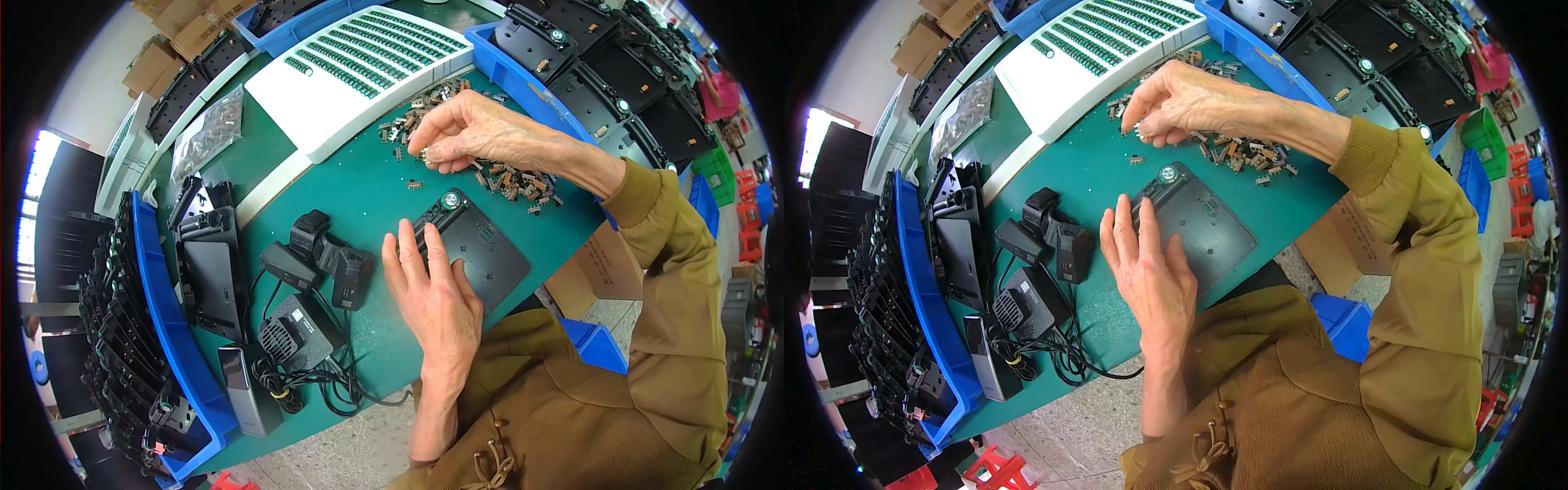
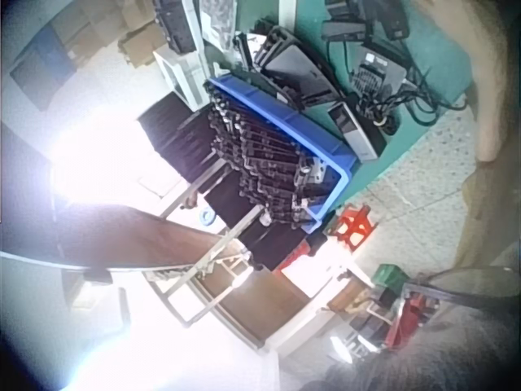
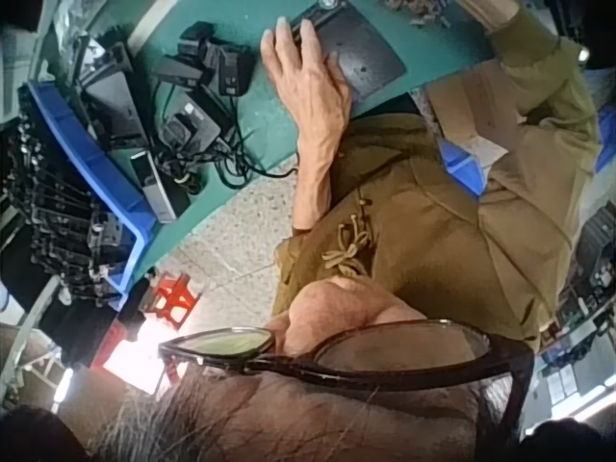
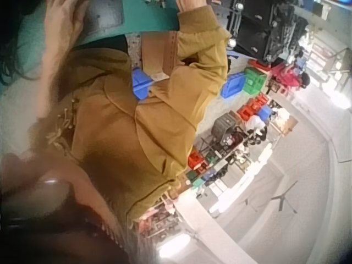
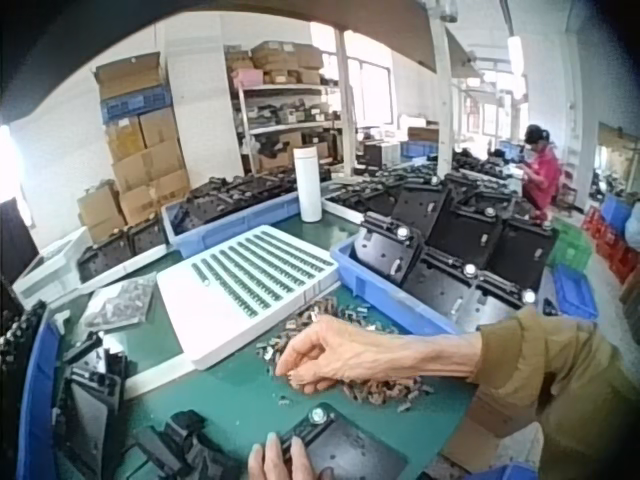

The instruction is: The person assembles speaker modules into plastic housings by hand at a workbench.

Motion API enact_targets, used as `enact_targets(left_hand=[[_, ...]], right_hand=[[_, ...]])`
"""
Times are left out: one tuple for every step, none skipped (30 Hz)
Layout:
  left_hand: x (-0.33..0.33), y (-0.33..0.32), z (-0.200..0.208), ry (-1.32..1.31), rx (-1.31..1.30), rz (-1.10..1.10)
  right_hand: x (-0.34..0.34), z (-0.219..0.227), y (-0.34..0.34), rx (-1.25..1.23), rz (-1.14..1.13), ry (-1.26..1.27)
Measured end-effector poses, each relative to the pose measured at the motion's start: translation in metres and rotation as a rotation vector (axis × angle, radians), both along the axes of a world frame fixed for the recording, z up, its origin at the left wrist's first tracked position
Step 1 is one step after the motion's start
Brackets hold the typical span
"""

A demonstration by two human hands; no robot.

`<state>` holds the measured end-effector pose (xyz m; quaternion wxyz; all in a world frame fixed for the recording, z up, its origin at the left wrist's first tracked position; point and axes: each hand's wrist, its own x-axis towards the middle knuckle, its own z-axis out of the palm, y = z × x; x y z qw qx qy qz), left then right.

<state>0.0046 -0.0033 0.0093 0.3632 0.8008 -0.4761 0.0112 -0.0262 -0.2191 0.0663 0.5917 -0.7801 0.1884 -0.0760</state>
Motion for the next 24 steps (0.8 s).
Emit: enact_targets(left_hand=[[0.0, 0.0, 0.0, -0.002, 0.0, 0.002], [0.0, 0.0, 0.0, -0.002, -0.001, 0.001], [0.0, -0.001, 0.001, -0.006, -0.003, 0.001], [0.0, 0.0, 0.001, -0.012, -0.004, 0.002], [0.0, 0.0, 0.001, -0.012, -0.004, 0.003], [0.0, 0.001, 0.001, -0.013, -0.002, 0.006], [0.0, 0.001, 0.0, -0.013, 0.0, 0.007], [0.0, 0.0, 0.0, -0.011, 0.002, 0.005], [0.0, 0.0, 0.0, -0.019, 0.006, -0.011], [0.001, 0.0, 0.0, -0.027, 0.007, -0.027], [0.001, 0.001, 0.001, -0.026, 0.006, -0.028], [0.001, 0.001, 0.001, -0.031, 0.003, -0.026], [0.001, 0.001, 0.0, -0.035, 0.0, -0.026], [0.0, 0.001, 0.0, -0.032, 0.0, -0.029], [0.0, 0.001, 0.001, -0.039, 0.002, -0.026], [0.0, 0.001, 0.001, -0.047, 0.004, -0.022], [0.0, 0.001, 0.0, -0.045, 0.005, -0.025], [0.0, 0.001, 0.0, -0.052, 0.003, -0.02], [0.0, 0.001, -0.001, -0.059, -0.001, -0.017], [0.0, 0.0, -0.002, -0.057, -0.003, -0.017], [0.0, 0.0, -0.002, -0.054, -0.004, -0.021], [0.0, 0.0, -0.002, -0.052, -0.004, -0.02], [0.0, 0.001, -0.001, -0.05, -0.003, -0.018], [0.0, 0.001, -0.001, -0.049, -0.003, -0.02]], right_hand=[[-0.002, 0.0, 0.002, 0.021, -0.007, 0.001], [-0.004, 0.002, 0.004, 0.02, -0.008, 0.001], [-0.007, 0.005, 0.007, 0.012, -0.011, 0.045], [-0.009, 0.007, 0.009, 0.006, -0.013, 0.089], [-0.011, 0.009, 0.012, 0.006, -0.012, 0.089], [-0.014, 0.01, 0.015, -0.017, -0.012, 0.099], [-0.017, 0.01, 0.016, -0.038, -0.015, 0.111], [-0.021, 0.006, 0.016, -0.04, -0.024, 0.106], [-0.024, 0.004, 0.017, -0.039, -0.025, 0.107], [-0.028, 0.005, 0.021, -0.098, -0.004, 0.064], [-0.033, 0.005, 0.024, -0.157, 0.018, 0.022], [-0.036, 0.001, 0.026, -0.113, 0.011, 0.01], [-0.04, 0.0, 0.029, -0.113, 0.008, 0.014], [-0.044, 0.0, 0.033, -0.103, -0.034, 0.012], [-0.048, 0.0, 0.036, -0.093, -0.075, 0.009], [-0.051, -0.001, 0.038, -0.06, -0.105, -0.006], [-0.054, -0.002, 0.04, -0.059, -0.108, -0.003], [-0.057, -0.003, 0.043, -0.033, -0.132, 0.006], [-0.06, -0.003, 0.043, -0.009, -0.158, 0.016], [-0.063, -0.005, 0.043, -0.01, -0.162, 0.019], [-0.065, -0.007, 0.043, 0.007, -0.159, 0.038], [-0.067, -0.008, 0.043, 0.024, -0.154, 0.056], [-0.068, -0.008, 0.044, 0.024, -0.155, 0.056], [-0.069, -0.009, 0.044, 0.037, -0.161, 0.035]])
